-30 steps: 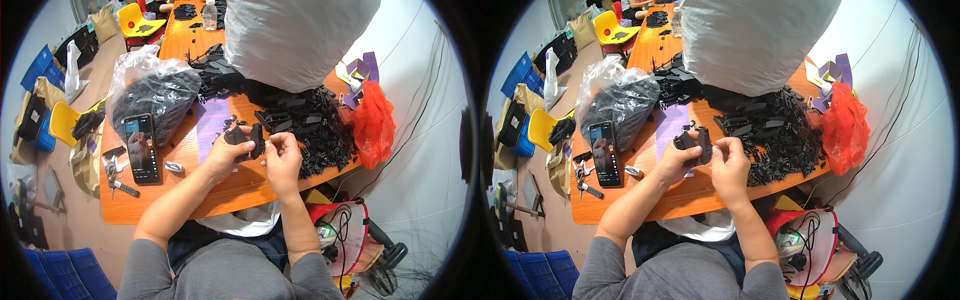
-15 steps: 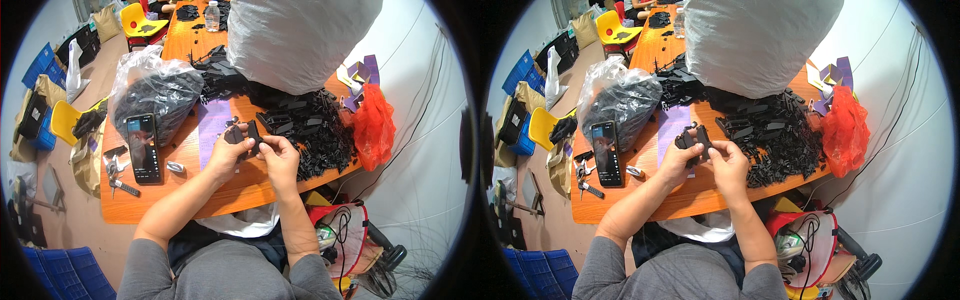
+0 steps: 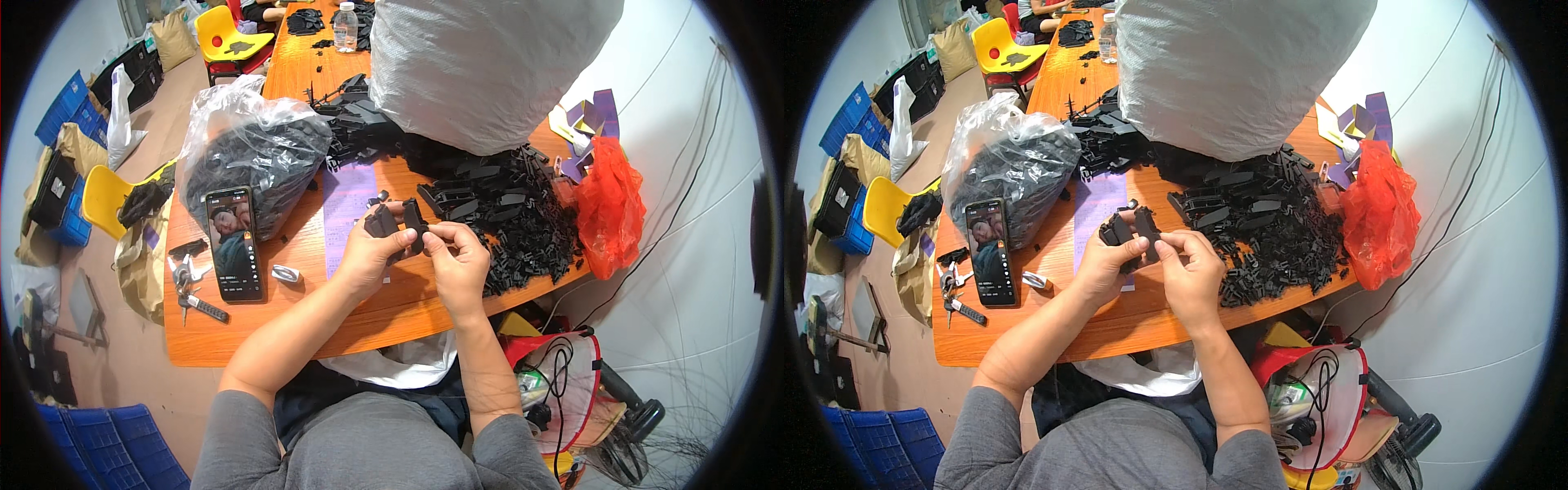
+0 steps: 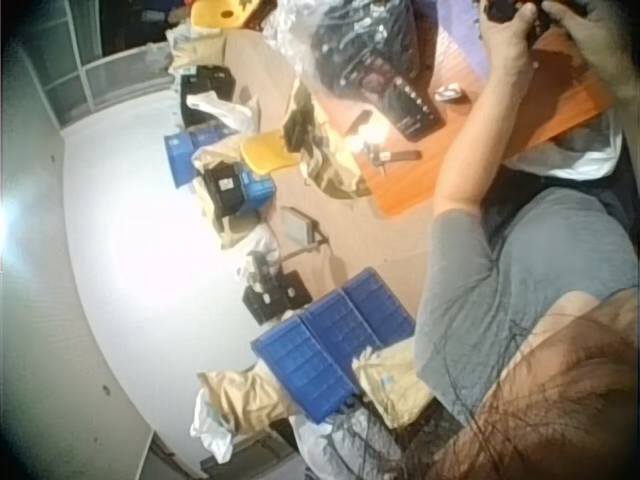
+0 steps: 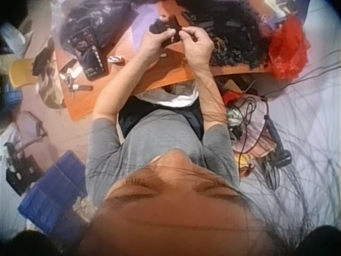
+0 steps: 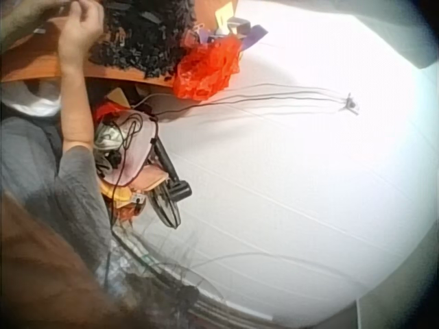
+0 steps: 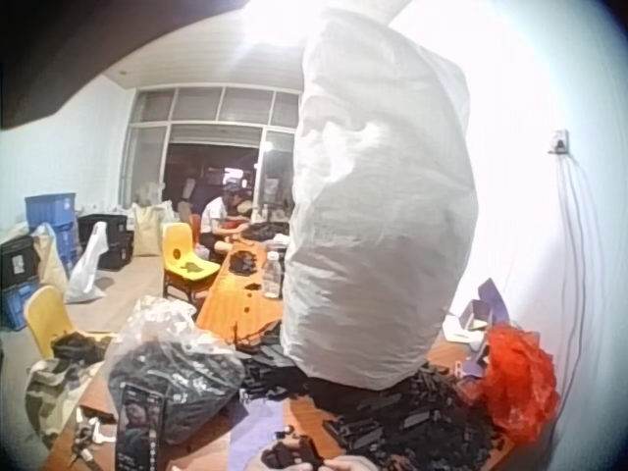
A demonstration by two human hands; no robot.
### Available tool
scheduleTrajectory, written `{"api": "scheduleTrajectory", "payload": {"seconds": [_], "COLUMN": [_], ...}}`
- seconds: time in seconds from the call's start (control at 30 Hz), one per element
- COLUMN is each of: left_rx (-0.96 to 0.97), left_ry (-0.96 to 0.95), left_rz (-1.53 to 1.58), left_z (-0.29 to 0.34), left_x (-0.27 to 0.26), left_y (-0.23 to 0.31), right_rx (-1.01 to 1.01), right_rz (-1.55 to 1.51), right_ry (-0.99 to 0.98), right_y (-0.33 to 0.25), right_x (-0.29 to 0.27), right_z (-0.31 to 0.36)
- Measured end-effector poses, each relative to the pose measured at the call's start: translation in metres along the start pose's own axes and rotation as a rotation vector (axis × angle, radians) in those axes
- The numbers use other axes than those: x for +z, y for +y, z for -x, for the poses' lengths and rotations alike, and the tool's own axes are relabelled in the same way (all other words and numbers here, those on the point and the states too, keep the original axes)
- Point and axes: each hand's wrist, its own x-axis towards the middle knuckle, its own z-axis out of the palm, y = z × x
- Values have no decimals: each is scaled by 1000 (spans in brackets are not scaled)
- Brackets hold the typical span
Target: The person assembles small black plastic components by hand at a workstation.
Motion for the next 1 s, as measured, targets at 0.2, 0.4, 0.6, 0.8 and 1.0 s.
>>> {"api": "scheduleTrajectory", "payload": {"seconds": [0.2,0.4,0.6,0.8,1.0], "left_rx": [28,50,21,236,378], "left_ry": [-42,-83,-138,-170,-121], "left_rz": [22,-34,-83,-323,-562], "left_z": [-3,-4,0,7,-9], "left_x": [-4,-6,-6,5,-7], "left_y": [0,1,2,2,15], "right_rx": [149,-72,262,191,336], "right_rz": [-221,120,-152,129,-36], "right_ry": [31,-104,-208,-366,-429], "right_y": [-5,-9,-6,1,5], "right_x": [3,-5,-17,-25,-8], "right_z": [-2,-5,-8,-17,-41]}}
